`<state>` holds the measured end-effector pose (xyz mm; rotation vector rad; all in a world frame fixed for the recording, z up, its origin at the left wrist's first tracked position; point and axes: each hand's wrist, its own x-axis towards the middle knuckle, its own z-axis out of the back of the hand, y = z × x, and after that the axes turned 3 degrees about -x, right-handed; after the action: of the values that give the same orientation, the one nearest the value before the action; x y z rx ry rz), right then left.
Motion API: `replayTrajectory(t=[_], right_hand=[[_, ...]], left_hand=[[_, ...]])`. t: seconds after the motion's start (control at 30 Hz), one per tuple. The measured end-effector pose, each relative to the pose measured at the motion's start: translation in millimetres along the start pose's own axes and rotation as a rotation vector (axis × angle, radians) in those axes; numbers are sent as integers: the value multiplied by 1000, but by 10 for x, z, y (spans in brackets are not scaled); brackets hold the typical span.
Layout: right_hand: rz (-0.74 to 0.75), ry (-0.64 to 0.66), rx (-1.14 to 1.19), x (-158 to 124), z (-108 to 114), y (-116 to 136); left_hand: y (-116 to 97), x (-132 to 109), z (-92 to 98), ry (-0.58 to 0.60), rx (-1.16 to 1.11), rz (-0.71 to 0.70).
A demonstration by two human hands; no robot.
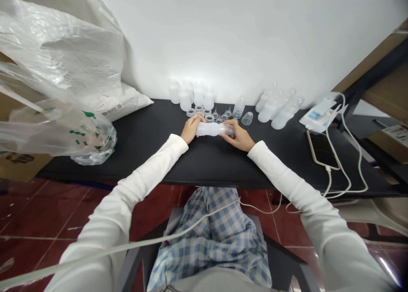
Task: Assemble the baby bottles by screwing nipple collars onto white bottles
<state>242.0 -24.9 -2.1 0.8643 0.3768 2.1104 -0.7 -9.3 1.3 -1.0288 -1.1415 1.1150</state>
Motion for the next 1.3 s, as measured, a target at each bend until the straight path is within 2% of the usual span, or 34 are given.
replayTrajectory(t=[0.13, 0.3, 0.47, 0.53, 0.73, 0.87, 0.97, 1.03, 1.1, 1.3], right_hand=[[-7, 1, -3, -4, 60, 26], [-56, -57, 190, 20, 40, 74], [-181, -150, 325, 47, -1, 112], [-248, -134, 414, 54, -8, 118], [-395, 34, 573, 65, 20, 126], [-363, -23, 593, 45, -11, 130], [-312, -64, 607, 11, -41, 158], [-281, -80, 614, -4, -45, 185], [-253, -105, 615, -4, -38, 211], [-293, -194, 696, 46, -22, 248]], left_hand=[[0, -10, 14, 58, -36, -37], [20, -26, 41, 107, -35, -94], [-7, -85, 73, 61, 255, -465], [-21, -118, 81, 43, 359, -538], [-31, -190, 68, -27, 484, -621], [-40, -168, 35, -62, 406, -535], [-29, -101, -4, -93, 175, -281], [-18, -57, -29, -41, 33, -66], [-17, -37, -49, 37, -36, 59], [-60, -102, -58, 142, 3, 32]])
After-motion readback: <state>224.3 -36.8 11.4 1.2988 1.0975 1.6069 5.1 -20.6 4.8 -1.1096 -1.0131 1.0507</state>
